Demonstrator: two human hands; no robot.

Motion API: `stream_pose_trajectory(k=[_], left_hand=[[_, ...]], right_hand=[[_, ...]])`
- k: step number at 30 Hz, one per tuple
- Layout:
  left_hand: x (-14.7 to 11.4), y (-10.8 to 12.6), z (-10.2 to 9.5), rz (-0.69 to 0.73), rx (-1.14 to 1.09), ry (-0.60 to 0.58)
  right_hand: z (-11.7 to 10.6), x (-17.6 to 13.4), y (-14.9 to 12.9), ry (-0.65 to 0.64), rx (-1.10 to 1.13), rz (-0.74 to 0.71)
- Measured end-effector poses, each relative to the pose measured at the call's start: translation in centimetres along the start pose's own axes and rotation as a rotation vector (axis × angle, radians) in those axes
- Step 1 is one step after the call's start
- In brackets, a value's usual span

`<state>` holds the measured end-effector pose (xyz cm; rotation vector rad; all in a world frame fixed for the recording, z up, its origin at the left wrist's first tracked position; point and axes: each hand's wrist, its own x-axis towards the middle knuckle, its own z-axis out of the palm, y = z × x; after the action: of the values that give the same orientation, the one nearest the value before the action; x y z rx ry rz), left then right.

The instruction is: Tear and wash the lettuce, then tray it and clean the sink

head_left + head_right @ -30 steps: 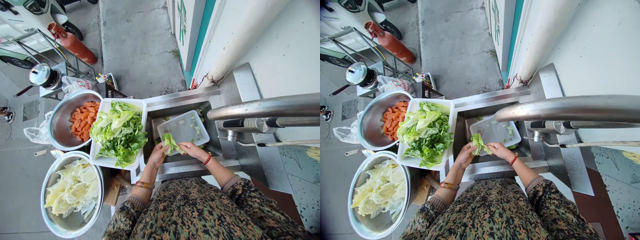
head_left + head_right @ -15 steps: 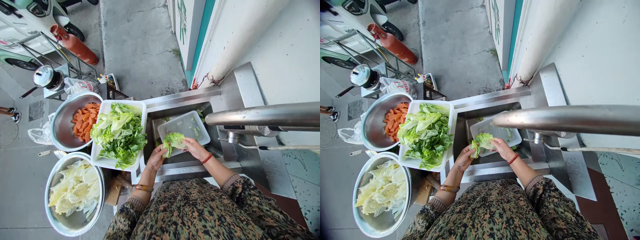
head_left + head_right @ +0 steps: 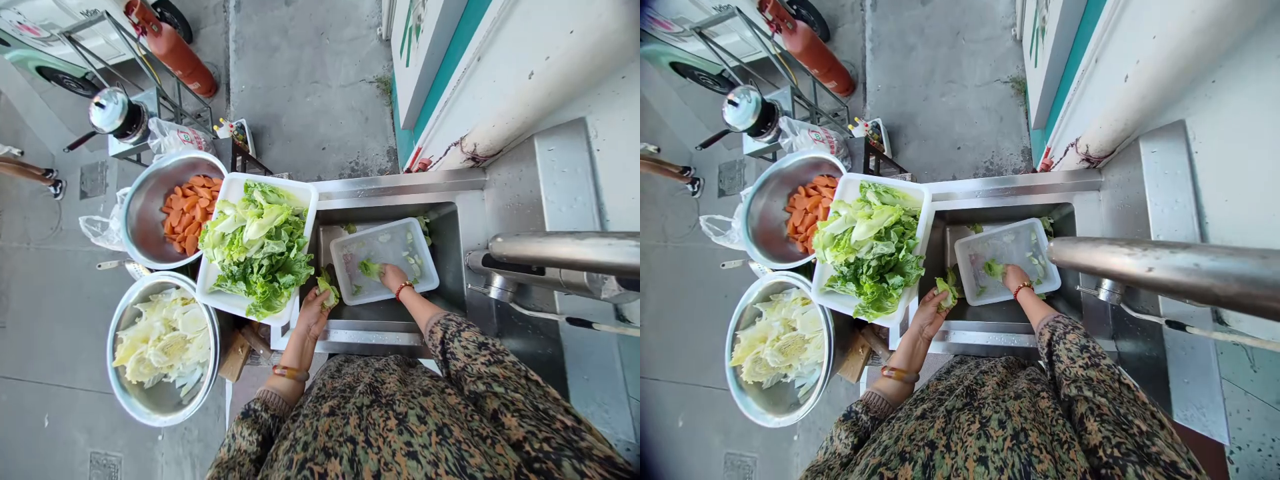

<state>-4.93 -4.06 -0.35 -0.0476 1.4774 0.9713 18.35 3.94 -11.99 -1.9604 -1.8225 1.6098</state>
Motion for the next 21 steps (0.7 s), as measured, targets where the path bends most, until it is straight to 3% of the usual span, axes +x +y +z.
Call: stream_pose_trajectory(k=[3, 7, 11, 13, 15, 18, 21], left_hand=[[-0.6, -0.1, -0.1, -0.036, -0.017, -0.027], [-1.5, -0.2, 0.1, -0.089, -0.015, -0.095], [-1.4, 0.5, -1.1, -0.037, -0.033, -0.028], [-1.4, 1.1, -2.0, 0.0, -0.034, 0.043], [-1.8, 1.4, -2.7, 0.022, -0.005, 0.089], [-3.1, 1.5, -3.2, 0.018, 0.065, 0.036], [-4.6, 1.3, -3.6, -0.008, 0.077, -0.053]], right_hand=[[0.7, -1.9, -2.3, 0.05, 0.015, -0.011], [3.2, -6.1, -6.7, 0.063, 0.109, -0.234], [4.4, -7.3, -9.2, -0.184, 0.269, -0.421], [3.9, -5.9, -9.3, -0.269, 0.339, -0.379], [3.5, -4.1, -9.3, -0.249, 0.423, -0.267], [4.6, -2.1, -10.1, -0.234, 0.546, -0.114], [7.5, -1.7, -12.2, -0.274, 0.641, -0.054]])
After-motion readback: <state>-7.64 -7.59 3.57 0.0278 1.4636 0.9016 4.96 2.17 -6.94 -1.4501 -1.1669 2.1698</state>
